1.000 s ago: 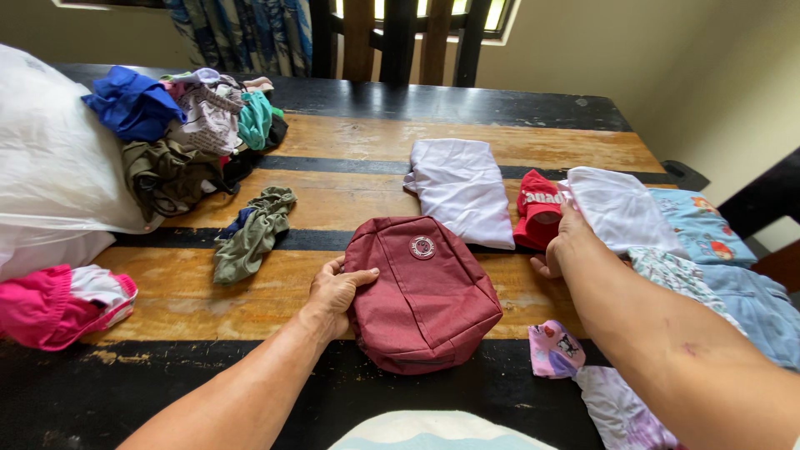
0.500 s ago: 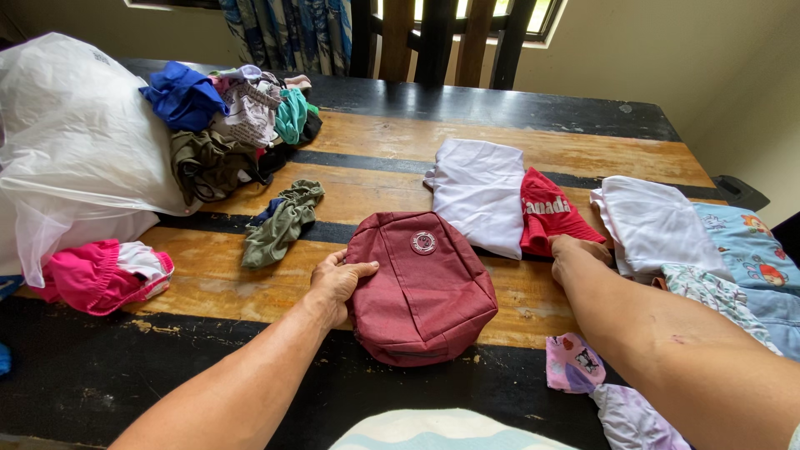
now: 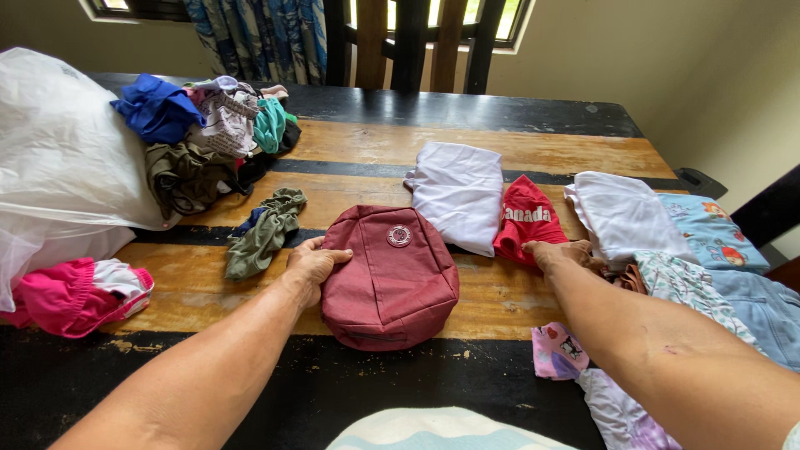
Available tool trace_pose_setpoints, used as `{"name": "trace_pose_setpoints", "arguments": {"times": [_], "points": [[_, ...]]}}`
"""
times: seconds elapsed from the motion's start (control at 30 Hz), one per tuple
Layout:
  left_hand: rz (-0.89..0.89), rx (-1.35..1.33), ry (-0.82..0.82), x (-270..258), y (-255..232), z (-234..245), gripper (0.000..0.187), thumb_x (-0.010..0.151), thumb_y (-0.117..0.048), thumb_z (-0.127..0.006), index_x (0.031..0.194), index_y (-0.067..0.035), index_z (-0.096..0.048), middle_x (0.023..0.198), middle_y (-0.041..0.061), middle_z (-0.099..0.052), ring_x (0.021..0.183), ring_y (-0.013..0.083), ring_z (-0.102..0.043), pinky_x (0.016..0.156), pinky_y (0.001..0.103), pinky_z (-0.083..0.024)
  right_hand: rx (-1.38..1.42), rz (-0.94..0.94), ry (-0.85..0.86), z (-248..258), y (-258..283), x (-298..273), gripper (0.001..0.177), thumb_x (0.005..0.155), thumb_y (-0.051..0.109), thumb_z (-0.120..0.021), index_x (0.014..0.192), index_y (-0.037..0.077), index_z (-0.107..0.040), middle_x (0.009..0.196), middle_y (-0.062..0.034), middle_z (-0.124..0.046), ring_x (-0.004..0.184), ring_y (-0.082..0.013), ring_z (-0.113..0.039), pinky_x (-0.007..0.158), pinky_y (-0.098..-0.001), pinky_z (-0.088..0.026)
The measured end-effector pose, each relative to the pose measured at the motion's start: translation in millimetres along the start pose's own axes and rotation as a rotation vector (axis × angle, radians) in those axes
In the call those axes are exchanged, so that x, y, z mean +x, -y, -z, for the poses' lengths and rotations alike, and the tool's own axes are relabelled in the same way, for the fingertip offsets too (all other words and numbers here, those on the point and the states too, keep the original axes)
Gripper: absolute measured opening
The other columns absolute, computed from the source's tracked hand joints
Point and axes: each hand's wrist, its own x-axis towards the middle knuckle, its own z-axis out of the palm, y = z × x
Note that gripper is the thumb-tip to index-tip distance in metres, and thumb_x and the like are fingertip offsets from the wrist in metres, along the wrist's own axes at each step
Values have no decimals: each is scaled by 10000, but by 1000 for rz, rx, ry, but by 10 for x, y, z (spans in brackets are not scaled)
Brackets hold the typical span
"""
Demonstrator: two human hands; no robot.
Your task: The person folds a white collared shirt by hand on a wooden table and then packs clothing items into a maroon backpack.
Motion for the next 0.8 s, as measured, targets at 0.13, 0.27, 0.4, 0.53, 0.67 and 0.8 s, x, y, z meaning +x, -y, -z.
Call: {"name": "trace_pose_setpoints", "arguments": {"times": [0.13, 0.27, 0.4, 0.53, 0.67, 0.8], "points": [[42, -38, 52, 98, 14, 58, 538, 786, -1, -798, 1284, 2, -594, 1124, 163, -726, 955, 258, -729, 826, 442, -652, 80, 156, 14, 38, -74, -19, 644, 638, 163, -954, 1166, 37, -609, 1131, -160, -669, 963, -272, -671, 823, -404, -586], [73, -21, 156, 208, 78, 185, 497, 788, -32, -802, 1249, 4, -618, 1120, 155, -742, 972, 246, -729, 860, 427, -635, 489, 186, 152, 369, 10, -193, 634, 653, 59, -905, 1176, 88, -547, 1107, -112, -679, 942, -237, -689, 817, -407, -608], [70, 12, 128, 192, 44, 168, 534, 817, -31, -780, 1302, -65, -559, 1171, 134, -717, 1025, 239, -711, 881, 449, -625, 698, 123, 459, 758, 361, -738, 409, 790, 46, -768, 1105, 162, -534, 1061, -65, -714, 891, -214, -727, 817, -446, -630], [69, 67, 125, 45, -43, 132, 550, 865, -73, -744, 1370, -121, -533, 1192, 113, -709, 1043, 222, -695, 875, 444, -615, 800, 185, 816, 781, 482, -1360, 239, 855, 84, -734, 1074, 121, -648, 1012, -60, -754, 920, -198, -752, 857, -399, -647], [94, 25, 190, 57, -38, 146, 410, 918, -119, -667, 1313, -65, -573, 1161, 151, -715, 1059, 277, -708, 873, 485, -624, 885, 102, 1160, 491, 430, -1991, 202, 889, 79, -697, 1079, 20, -669, 979, -136, -770, 843, -212, -780, 779, -355, -623], [81, -76, 292, 140, 64, 189, 359, 943, -267, -642, 1197, -17, -674, 1173, 136, -738, 1084, 274, -700, 903, 449, -595, 353, 245, 1000, 259, 117, -2560, 337, 788, 153, -810, 1080, 37, -689, 898, -109, -770, 603, -198, -690, 544, -341, -619]]}}
